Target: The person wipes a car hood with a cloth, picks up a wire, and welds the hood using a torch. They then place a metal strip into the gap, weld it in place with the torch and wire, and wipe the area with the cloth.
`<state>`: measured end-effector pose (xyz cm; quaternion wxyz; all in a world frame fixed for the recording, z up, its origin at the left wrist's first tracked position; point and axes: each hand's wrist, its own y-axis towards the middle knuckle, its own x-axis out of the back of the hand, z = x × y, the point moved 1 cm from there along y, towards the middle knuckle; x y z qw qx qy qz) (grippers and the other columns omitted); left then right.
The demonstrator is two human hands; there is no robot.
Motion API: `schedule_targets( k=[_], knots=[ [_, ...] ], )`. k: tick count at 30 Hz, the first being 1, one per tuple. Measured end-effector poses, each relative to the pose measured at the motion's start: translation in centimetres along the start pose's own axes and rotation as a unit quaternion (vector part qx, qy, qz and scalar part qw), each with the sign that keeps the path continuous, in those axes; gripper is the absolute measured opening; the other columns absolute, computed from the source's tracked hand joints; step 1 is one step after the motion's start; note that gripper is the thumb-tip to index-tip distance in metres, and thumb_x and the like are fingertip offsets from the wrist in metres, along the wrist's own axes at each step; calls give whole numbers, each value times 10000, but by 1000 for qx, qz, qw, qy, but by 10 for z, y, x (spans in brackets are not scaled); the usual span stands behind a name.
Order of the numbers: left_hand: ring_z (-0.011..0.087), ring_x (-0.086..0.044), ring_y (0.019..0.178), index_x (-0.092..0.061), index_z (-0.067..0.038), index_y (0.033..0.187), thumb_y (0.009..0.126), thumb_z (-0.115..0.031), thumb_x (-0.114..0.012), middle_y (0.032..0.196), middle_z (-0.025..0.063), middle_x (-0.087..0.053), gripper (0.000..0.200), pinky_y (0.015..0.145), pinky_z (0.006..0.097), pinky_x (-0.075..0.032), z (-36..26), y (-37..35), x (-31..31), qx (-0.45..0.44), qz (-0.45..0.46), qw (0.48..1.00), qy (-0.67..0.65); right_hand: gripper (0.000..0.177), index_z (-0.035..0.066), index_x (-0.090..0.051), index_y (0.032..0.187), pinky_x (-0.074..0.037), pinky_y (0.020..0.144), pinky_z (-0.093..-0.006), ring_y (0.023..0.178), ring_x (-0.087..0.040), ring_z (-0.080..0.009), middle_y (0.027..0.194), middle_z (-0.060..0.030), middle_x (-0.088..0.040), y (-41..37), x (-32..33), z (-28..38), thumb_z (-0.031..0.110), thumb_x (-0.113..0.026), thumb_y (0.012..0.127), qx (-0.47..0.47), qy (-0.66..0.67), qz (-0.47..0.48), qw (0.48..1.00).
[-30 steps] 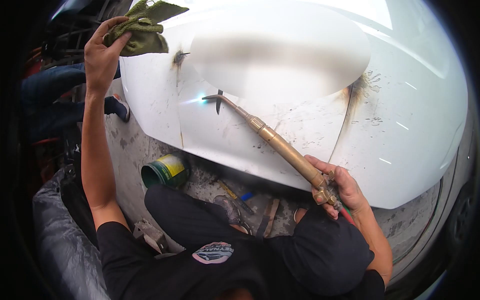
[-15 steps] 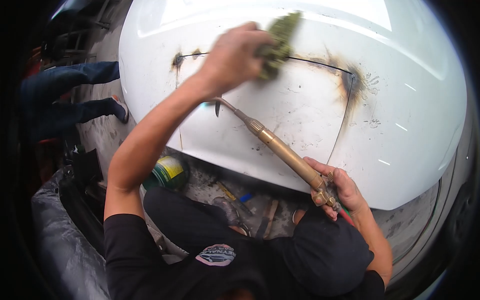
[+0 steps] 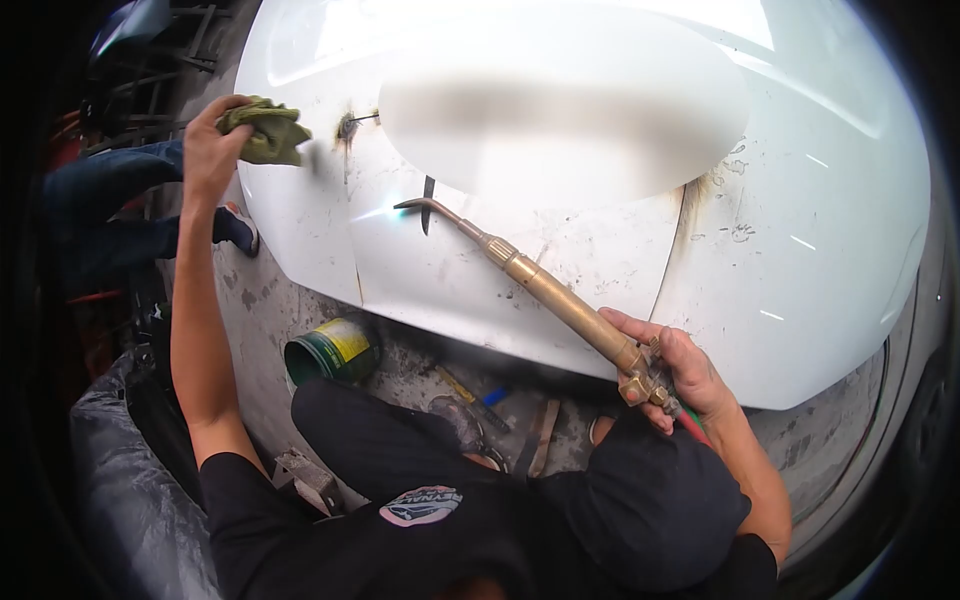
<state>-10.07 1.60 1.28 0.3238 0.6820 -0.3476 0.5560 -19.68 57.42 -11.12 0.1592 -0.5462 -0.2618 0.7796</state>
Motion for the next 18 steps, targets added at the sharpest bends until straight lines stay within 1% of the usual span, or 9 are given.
schedule_targets(
  k=[2,5,8,11,12,14,15,17,18],
  knots=[
    [205,-714,929,-708,5,1122,843,4,-617,1013,141,-732,293,880,309,-559,8,-4,15,12,-57,996,-67,904,-4,-306,1557,-431,321,-238,367,-553,-145,727,-131,-660,1,-1,1,648,-522,969,0,3,4,1000],
    [170,-705,929,-705,-5,1153,870,-26,-644,1022,109,-731,291,877,284,-555,7,-11,20,-4,-68,994,-82,909,-10,-309,1553,-430,319,-236,366,-554,-143,726,-132,-658,1,-2,1,649,-526,966,3,9,2,1000],
    [180,-707,930,-711,-11,1145,879,-21,-641,1020,108,-735,275,882,288,-556,-5,-14,17,-32,-67,990,-116,915,-17,-312,1550,-430,319,-234,364,-554,-143,724,-134,-655,1,-4,2,653,-525,964,6,1,-1,1000],
    [197,-708,937,-709,-8,1144,880,-18,-646,1033,116,-727,272,899,292,-559,-21,-13,8,-58,-56,992,-96,917,-18,-313,1549,-434,320,-234,363,-554,-144,722,-136,-654,1,-4,2,654,-526,963,7,-4,1,1000],
    [197,-708,937,-709,-8,1144,880,-18,-646,1033,116,-727,272,899,292,-559,-23,-12,4,-57,-56,992,-96,919,-17,-311,1550,-435,320,-234,364,-555,-144,722,-136,-653,1,-4,3,655,-526,962,8,-6,2,1000],
    [148,-690,953,-697,-10,1186,882,6,-644,1056,96,-729,309,882,270,-549,-28,-6,-8,-95,-60,991,-71,921,-17,-309,1551,-436,321,-235,365,-556,-144,721,-136,-653,1,-4,3,656,-526,962,8,-7,4,1000],
    [148,-690,953,-697,-10,1186,882,6,-644,1056,96,-729,309,882,270,-549,-32,-1,-18,-96,-59,991,-72,919,-16,-309,1552,-436,321,-235,366,-558,-145,720,-136,-653,1,-4,3,656,-525,962,7,-4,1,1000],
    [170,-699,974,-686,-11,1200,873,-1,-645,1098,106,-727,330,901,294,-558,-41,9,-45,-64,-50,987,-140,918,-14,-309,1553,-436,321,-235,367,-559,-145,719,-136,-653,1,-3,2,656,-524,963,5,-1,-2,1000],
    [186,-700,966,-689,-12,1173,867,-3,-653,1082,101,-722,308,889,311,-567,-55,12,-65,-75,-37,988,-132,916,-10,-307,1555,-435,320,-236,367,-560,-148,722,-137,-653,1,-3,1,656,-522,964,3,2,-4,1000]
  ],
)
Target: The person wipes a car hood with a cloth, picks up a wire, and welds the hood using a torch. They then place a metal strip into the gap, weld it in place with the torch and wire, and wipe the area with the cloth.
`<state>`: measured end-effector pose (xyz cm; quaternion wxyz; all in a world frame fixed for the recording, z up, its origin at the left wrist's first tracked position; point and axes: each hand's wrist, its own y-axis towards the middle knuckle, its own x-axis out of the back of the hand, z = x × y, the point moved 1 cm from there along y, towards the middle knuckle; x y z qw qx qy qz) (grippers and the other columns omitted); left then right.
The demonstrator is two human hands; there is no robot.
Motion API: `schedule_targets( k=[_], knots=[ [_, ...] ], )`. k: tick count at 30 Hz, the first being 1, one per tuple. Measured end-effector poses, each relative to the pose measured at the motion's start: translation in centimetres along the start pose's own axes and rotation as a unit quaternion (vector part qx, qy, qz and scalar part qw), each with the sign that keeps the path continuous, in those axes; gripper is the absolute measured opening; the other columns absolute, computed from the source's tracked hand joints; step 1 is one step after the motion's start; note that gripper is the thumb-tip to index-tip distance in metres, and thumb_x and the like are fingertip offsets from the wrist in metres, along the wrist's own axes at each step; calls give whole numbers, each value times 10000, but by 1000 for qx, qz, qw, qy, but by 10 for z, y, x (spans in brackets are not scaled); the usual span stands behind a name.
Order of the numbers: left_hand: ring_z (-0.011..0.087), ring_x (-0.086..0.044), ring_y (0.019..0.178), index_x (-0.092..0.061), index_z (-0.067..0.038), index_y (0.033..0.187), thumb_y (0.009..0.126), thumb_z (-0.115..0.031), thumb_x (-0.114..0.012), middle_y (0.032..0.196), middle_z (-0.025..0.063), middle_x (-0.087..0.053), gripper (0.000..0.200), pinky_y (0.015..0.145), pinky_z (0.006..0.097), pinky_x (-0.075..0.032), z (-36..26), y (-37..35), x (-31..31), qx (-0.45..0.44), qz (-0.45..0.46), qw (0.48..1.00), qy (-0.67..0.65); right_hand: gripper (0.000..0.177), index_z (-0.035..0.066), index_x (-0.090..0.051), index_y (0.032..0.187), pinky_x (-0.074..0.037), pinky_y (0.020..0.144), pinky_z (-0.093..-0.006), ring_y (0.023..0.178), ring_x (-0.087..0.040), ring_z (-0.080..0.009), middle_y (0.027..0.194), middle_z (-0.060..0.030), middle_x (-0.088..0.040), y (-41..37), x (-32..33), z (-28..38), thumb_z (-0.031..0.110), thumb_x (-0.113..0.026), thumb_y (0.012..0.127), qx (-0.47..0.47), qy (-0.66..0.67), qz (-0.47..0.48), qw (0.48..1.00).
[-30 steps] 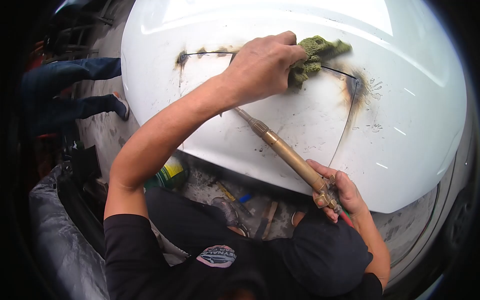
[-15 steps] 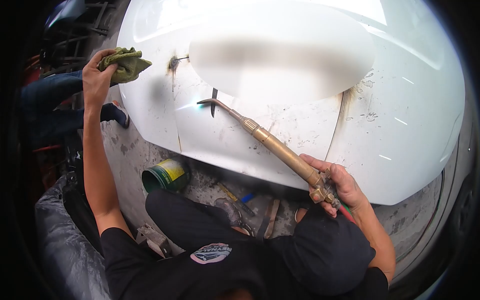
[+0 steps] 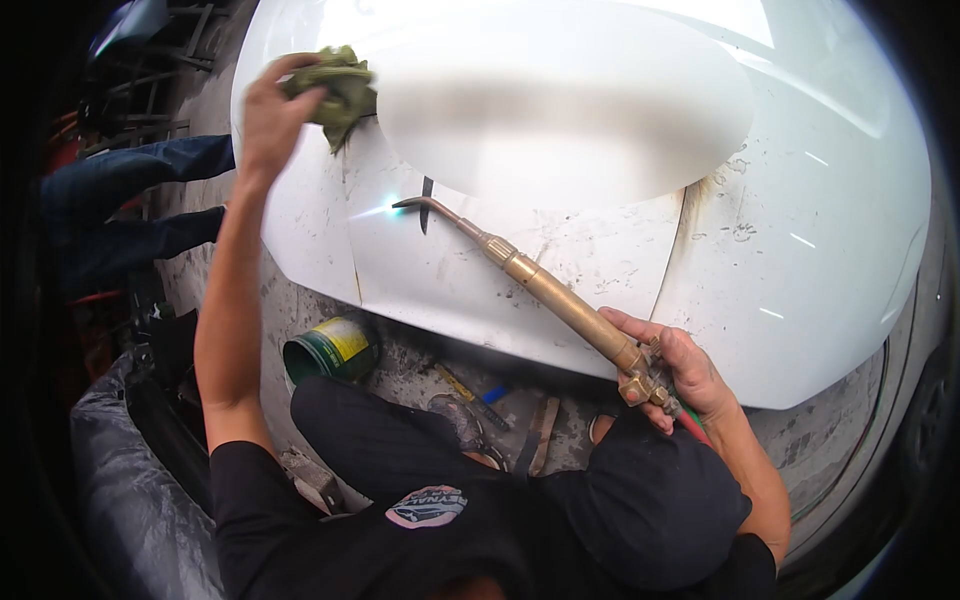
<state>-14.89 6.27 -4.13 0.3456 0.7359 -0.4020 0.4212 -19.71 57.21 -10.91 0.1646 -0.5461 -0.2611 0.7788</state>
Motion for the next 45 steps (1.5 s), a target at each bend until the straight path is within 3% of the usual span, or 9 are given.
schedule_targets(
  k=[3,9,13,18,23,27,33,39,45],
  knots=[
    [228,-685,898,-704,-27,1059,850,4,-666,1009,78,-681,214,814,344,-583,-53,-11,-86,-72,40,986,144,921,-4,-302,1558,-435,320,-240,369,-560,-153,732,-143,-655,0,4,0,661,-525,960,-1,-12,2,1000],
    [247,-646,882,-724,-39,927,798,72,-599,1007,102,-655,211,758,392,-537,-179,-19,-117,-262,120,958,-11,957,16,-304,1561,-429,318,-249,355,-526,-148,734,-151,-642,1,5,-3,688,-554,928,-9,-28,-2,1000],
    [300,-650,920,-733,-44,954,778,82,-597,1026,114,-659,256,840,402,-538,-97,-9,-102,-230,65,970,-49,971,36,-315,1561,-412,310,-250,338,-490,-144,715,-145,-625,0,3,-4,705,-572,906,-8,-15,-24,1000],
    [259,-702,971,-742,-39,1076,829,42,-648,1096,115,-710,277,943,348,-556,49,10,-7,-42,65,987,137,981,44,-315,1562,-407,307,-251,332,-485,-143,714,-148,-625,1,3,-3,710,-584,895,-12,-16,-19,1000],
    [234,-700,1071,-719,-97,1213,904,-115,-745,1180,89,-714,311,1012,354,-563,87,4,44,22,62,996,67,980,42,-311,1563,-404,300,-251,326,-483,-143,712,-146,-624,2,4,-6,712,-575,899,-7,-15,-22,1000],
    [236,-657,1123,-712,-125,1229,938,-230,-726,1235,77,-687,309,1011,383,-543,86,-2,36,56,135,989,19,973,40,-319,1560,-403,297,-245,330,-491,-137,707,-141,-619,3,5,-6,718,-559,905,8,-42,-20,999],
    [274,-701,956,-745,-18,1129,969,-190,-673,1058,149,-732,246,891,380,-567,34,-9,31,-28,61,989,130,968,41,-320,1561,-405,301,-240,335,-492,-128,710,-139,-617,1,5,-6,715,-558,909,4,-34,-29,999],
    [233,-653,657,-761,36,889,883,-212,-754,741,164,-710,248,679,380,-525,-76,-40,-36,18,284,955,79,966,37,-322,1560,-407,306,-235,335,-491,-130,708,-139,-619,1,2,-4,713,-558,911,-1,-30,-28,999],
    [299,-651,653,-728,42,824,822,-197,-793,731,185,-696,247,689,405,-516,-82,-36,-56,17,278,957,78,1006,-11,-322,1547,-436,328,-236,371,-543,-141,723,-156,-649,4,6,3,711,-581,895,-22,-52,31,998]
  ],
)
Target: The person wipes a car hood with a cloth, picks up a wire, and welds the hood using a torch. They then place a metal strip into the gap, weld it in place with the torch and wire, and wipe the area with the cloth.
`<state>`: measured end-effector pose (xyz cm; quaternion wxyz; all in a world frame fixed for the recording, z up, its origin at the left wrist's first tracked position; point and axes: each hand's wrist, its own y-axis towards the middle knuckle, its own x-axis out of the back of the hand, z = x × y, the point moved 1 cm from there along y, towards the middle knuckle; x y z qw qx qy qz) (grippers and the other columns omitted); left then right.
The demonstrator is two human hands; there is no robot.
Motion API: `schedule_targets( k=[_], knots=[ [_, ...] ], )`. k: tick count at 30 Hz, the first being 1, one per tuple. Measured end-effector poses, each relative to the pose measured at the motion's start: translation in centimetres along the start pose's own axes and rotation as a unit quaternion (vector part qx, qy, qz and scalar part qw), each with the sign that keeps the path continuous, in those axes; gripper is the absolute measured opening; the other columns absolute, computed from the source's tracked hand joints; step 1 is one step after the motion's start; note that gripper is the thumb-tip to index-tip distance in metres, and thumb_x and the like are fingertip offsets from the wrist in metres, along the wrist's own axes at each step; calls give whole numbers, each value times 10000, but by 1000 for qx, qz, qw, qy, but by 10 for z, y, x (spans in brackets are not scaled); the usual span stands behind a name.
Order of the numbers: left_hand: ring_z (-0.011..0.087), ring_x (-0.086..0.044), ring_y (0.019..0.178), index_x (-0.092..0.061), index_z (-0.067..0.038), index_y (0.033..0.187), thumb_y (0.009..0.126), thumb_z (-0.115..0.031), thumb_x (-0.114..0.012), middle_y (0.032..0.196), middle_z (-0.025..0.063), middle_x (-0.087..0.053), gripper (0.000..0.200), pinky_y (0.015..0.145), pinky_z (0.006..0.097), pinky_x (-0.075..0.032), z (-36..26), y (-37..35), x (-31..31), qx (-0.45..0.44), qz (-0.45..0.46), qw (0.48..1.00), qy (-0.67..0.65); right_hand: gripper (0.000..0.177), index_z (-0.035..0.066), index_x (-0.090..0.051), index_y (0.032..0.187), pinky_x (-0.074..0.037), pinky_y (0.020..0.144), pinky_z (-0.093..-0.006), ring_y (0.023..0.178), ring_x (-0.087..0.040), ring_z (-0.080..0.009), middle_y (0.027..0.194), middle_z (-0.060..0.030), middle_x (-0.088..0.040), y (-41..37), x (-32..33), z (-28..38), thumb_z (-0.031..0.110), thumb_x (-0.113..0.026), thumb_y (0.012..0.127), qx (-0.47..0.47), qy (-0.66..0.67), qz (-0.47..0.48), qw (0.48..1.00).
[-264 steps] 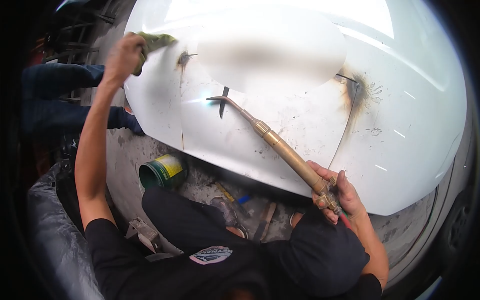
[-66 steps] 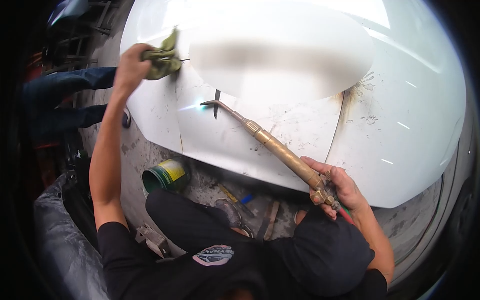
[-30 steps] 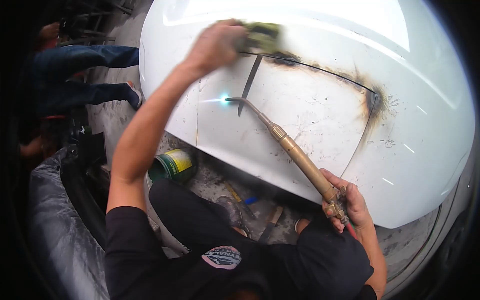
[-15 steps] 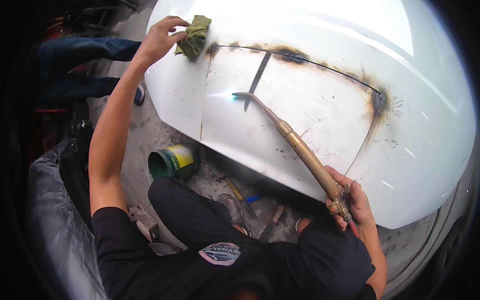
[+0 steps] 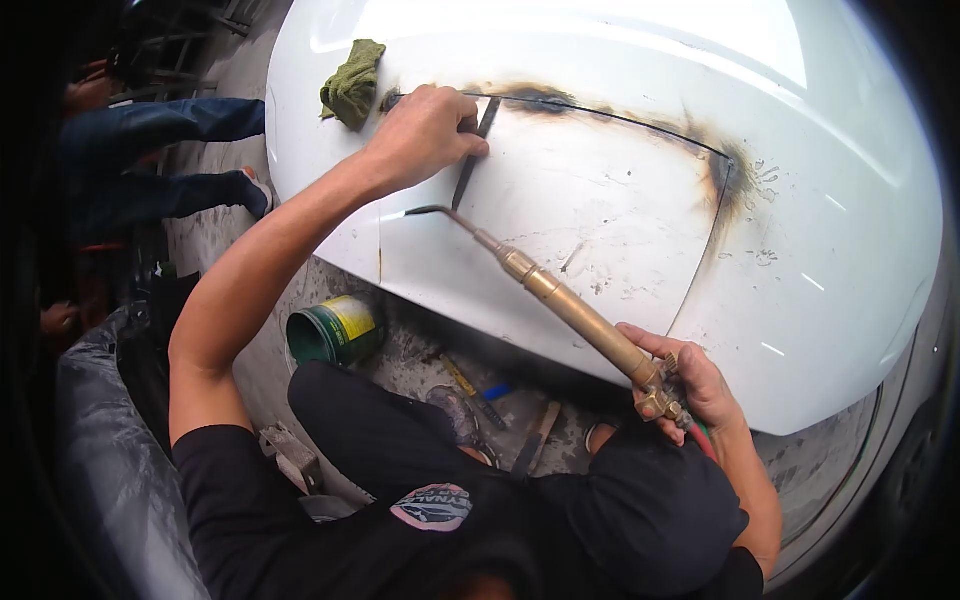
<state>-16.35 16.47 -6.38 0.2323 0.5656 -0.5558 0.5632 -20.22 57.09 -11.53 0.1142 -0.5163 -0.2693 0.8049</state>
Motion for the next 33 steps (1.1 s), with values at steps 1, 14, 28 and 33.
schedule_targets(
  k=[1,14,28,33],
  knots=[
    [310,-655,661,-729,42,833,817,-194,-794,741,193,-697,245,702,408,-519,0,1,-1,2,-2,1000,12,1017,-26,-324,1542,-450,339,-236,389,-566,-143,738,-167,-663,1,0,3,704,-598,889,-9,-8,27,1000],
    [179,-670,568,-696,92,850,832,-113,-747,705,171,-696,212,492,292,-533,-8,6,18,77,131,987,-59,712,-64,-424,1490,-522,422,-223,444,-618,-133,767,-160,-704,-17,-19,64,147,-599,833,-112,-225,1,968],
    [151,-633,554,-692,70,871,845,-157,-698,722,119,-689,228,465,283,-516,5,-18,-2,100,44,975,-195,1003,56,-307,1547,-413,240,-247,312,-474,-127,596,-114,-555,-182,58,11,454,-842,798,385,-9,-202,900],
    [214,-659,599,-719,86,953,884,-197,-622,749,186,-704,307,653,362,-543,-9,-39,-6,100,-38,990,-94,1109,76,-305,1554,-457,242,-257,317,-481,-130,620,-121,-541,-152,51,14,470,-904,708,410,38,-148,899]
  ],
)
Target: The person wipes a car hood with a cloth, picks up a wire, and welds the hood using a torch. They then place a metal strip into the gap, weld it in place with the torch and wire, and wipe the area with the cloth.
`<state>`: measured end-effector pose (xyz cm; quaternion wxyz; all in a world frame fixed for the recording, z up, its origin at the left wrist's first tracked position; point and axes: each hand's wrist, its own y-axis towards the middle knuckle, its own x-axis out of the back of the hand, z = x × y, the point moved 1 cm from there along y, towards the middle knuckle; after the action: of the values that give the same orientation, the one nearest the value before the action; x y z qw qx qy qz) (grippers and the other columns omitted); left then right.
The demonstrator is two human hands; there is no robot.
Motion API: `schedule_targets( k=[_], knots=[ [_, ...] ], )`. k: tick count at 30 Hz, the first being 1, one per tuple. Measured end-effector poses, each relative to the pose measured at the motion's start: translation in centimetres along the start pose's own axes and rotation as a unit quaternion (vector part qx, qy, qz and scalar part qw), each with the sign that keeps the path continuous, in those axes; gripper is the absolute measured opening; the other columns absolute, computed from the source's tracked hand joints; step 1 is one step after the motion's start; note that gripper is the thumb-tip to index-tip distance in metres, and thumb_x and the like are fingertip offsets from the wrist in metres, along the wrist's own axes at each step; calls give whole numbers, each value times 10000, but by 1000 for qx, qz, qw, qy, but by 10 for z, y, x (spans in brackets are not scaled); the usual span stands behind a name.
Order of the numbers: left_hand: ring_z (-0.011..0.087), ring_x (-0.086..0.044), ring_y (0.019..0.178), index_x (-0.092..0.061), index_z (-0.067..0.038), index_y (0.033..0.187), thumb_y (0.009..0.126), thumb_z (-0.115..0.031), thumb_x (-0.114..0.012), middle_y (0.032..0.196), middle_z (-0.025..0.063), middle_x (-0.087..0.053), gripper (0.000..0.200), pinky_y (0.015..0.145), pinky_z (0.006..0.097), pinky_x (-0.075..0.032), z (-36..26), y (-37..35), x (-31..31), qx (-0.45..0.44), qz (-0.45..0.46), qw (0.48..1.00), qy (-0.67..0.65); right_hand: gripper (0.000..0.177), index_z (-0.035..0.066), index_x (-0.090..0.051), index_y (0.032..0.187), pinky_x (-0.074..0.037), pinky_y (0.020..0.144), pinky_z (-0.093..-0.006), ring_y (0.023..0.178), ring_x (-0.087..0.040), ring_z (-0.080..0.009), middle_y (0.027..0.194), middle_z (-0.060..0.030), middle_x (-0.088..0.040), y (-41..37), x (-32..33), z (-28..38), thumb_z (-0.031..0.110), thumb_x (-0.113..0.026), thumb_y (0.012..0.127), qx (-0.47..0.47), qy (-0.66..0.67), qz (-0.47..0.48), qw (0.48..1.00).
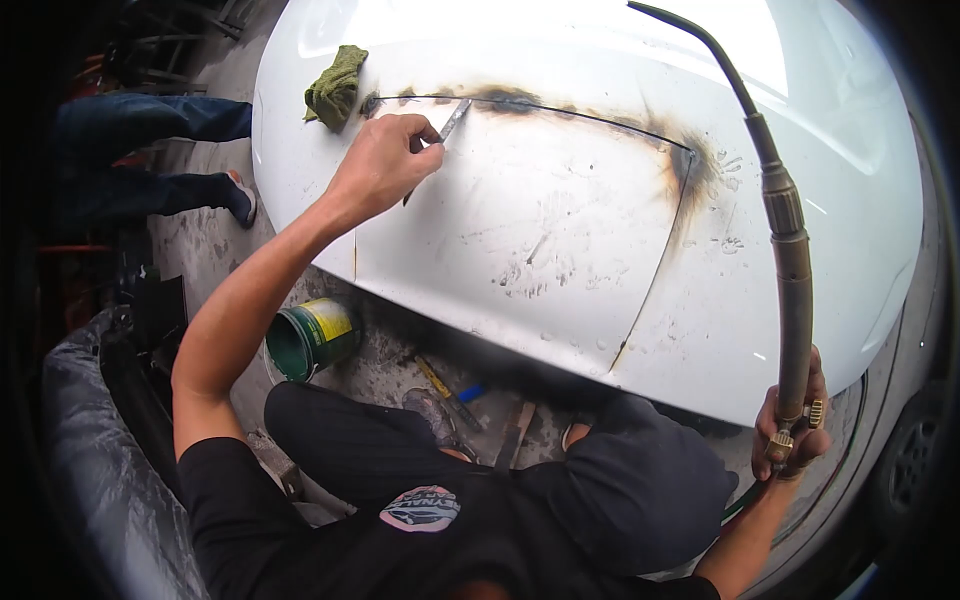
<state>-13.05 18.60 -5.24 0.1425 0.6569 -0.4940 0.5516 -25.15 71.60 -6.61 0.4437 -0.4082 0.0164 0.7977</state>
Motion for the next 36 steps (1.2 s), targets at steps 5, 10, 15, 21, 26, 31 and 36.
schedule_targets(
  k=[5,10,15,21,26,31,36],
  knots=[
    [297,-685,698,-700,24,912,931,-146,-600,789,175,-687,198,675,400,-537,-5,-13,-8,-87,-138,974,157,1080,22,-358,1520,-458,244,-246,384,-536,-122,757,-164,-620,27,-26,-8,476,-907,709,-16,-15,44,999],
    [309,-665,716,-654,-1,868,959,-102,-598,795,144,-632,147,677,429,-528,-5,-16,-11,-121,-185,948,229,1163,-5,-411,1481,-449,263,-210,398,-528,-78,738,-110,-636,39,-35,-19,638,-886,637,-9,-122,-13,992],
    [293,-653,715,-675,1,887,957,-123,-653,801,123,-634,144,676,408,-527,3,-14,-2,-147,-238,945,169,1142,31,-410,1494,-433,254,-212,333,-488,-61,597,-67,-581,47,-54,-29,628,-885,645,-32,-144,-13,989],
    [277,-641,717,-706,10,900,955,-123,-666,801,120,-639,150,691,394,-519,-2,-14,12,-176,-232,944,156,1088,51,-373,1520,-425,229,-226,307,-478,-70,575,-74,-564,54,-55,-33,603,-854,715,-6,-111,18,994],
    [279,-627,707,-699,20,894,957,-117,-663,789,126,-631,156,684,402,-506,-2,-13,14,-166,-218,950,152,1112,56,-364,1525,-426,224,-230,297,-468,-73,573,-74,-559,54,-59,-32,625,-851,702,-22,-132,-35,990],
    [288,-621,698,-679,17,859,957,-119,-657,772,130,-617,169,664,410,-494,-8,-8,15,-191,-212,945,160,1145,60,-341,1536,-426,225,-231,293,-462,-75,573,-73,-556,59,-58,-34,634,-855,690,-16,-134,-9,991],
    [317,-600,680,-667,47,996,938,-45,-604,763,155,-576,125,653,411,-490,-3,-35,-28,-116,-159,978,71,1150,55,-325,1540,-408,222,-226,304,-471,-78,586,-78,-560,62,-59,-38,589,-880,685,-37,-124,-28,991]
  ],
)
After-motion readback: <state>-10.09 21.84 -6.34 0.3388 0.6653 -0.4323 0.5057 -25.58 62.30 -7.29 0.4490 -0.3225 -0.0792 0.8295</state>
